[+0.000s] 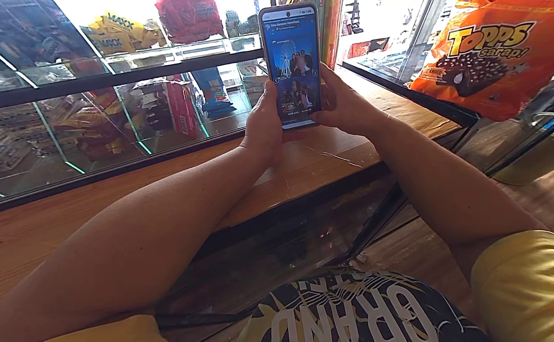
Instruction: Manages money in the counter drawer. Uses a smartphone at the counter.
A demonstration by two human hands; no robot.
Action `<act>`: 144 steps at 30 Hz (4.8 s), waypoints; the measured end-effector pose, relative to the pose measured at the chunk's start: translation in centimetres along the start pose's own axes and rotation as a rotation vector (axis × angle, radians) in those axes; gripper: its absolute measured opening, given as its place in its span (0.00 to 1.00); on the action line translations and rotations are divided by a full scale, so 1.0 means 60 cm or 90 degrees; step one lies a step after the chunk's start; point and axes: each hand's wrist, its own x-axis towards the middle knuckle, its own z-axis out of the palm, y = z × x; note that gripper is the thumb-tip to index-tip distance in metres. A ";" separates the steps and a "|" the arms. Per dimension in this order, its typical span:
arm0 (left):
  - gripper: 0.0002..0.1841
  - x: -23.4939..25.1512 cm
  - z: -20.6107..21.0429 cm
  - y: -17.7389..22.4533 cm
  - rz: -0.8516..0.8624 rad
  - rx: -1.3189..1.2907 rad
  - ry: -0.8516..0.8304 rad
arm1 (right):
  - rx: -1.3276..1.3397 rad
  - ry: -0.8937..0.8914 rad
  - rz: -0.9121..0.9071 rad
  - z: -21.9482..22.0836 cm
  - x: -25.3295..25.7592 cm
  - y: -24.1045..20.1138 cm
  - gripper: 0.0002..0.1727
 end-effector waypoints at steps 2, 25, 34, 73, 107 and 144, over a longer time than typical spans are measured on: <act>0.33 0.000 0.000 0.000 -0.001 0.004 -0.004 | 0.006 0.002 -0.004 0.001 0.000 0.000 0.57; 0.33 0.001 0.001 0.001 -0.008 0.002 0.002 | 0.012 0.003 0.000 0.001 0.000 0.001 0.57; 0.33 0.000 0.000 0.000 -0.008 0.006 -0.002 | -0.009 0.015 0.008 0.002 -0.002 0.000 0.57; 0.32 0.001 -0.001 -0.001 -0.003 0.008 0.008 | 0.004 -0.021 0.018 0.000 -0.001 0.005 0.61; 0.32 0.001 -0.001 -0.002 -0.007 0.005 0.006 | 0.015 -0.016 0.024 0.002 -0.001 0.004 0.61; 0.32 -0.001 0.000 -0.001 -0.010 0.012 0.006 | -0.001 -0.027 -0.007 -0.002 0.000 0.011 0.63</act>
